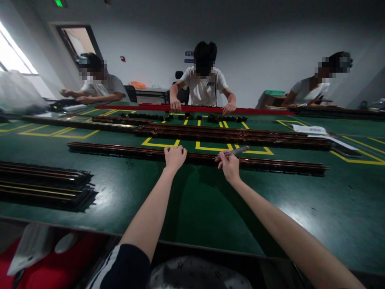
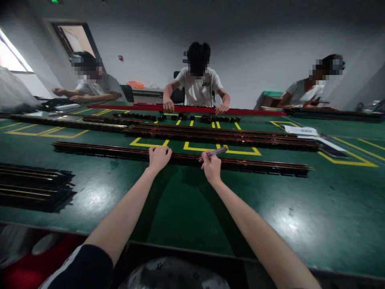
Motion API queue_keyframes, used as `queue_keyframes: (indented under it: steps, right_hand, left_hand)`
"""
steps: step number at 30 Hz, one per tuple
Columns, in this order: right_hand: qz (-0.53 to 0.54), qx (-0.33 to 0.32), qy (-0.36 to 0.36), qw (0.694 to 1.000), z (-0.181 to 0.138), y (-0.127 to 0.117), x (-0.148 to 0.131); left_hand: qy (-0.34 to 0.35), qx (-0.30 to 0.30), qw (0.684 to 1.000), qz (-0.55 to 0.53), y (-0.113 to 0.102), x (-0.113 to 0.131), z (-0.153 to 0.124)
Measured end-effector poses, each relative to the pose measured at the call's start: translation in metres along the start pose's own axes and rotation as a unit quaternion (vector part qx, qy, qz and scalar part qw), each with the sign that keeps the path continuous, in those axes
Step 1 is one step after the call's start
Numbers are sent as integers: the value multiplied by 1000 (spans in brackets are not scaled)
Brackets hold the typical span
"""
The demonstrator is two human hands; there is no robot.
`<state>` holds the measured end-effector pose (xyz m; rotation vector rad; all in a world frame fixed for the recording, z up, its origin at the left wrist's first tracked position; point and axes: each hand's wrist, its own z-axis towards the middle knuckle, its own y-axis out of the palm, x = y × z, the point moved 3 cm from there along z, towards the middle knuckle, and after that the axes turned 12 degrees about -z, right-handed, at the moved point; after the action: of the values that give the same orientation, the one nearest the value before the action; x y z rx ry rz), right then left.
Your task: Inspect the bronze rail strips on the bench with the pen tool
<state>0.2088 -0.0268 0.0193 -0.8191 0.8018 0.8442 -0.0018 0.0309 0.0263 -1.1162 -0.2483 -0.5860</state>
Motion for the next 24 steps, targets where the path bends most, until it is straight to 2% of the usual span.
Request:
queue_keyframes:
  steps: [4, 8, 14, 18, 24]
  right_hand:
    - [-7, 16, 8, 1000, 1, -1, 1]
    - [-18, -4, 0, 1000, 1, 0, 0]
    - [-37, -12, -10, 999, 1, 0, -1]
    - [-34, -14, -6, 999, 1, 0, 0]
    - [-38, -13, -6, 999, 2, 0, 2]
  left_hand:
    - [-1, -4, 1000, -1, -1, 1, -1]
    - [6, -2, 1000, -5, 0, 1, -4]
    - [32, 19, 999, 22, 1, 4, -9]
    - [70, 21, 997, 20, 1, 14, -12]
    - [117, -54, 992, -14, 11, 30, -17]
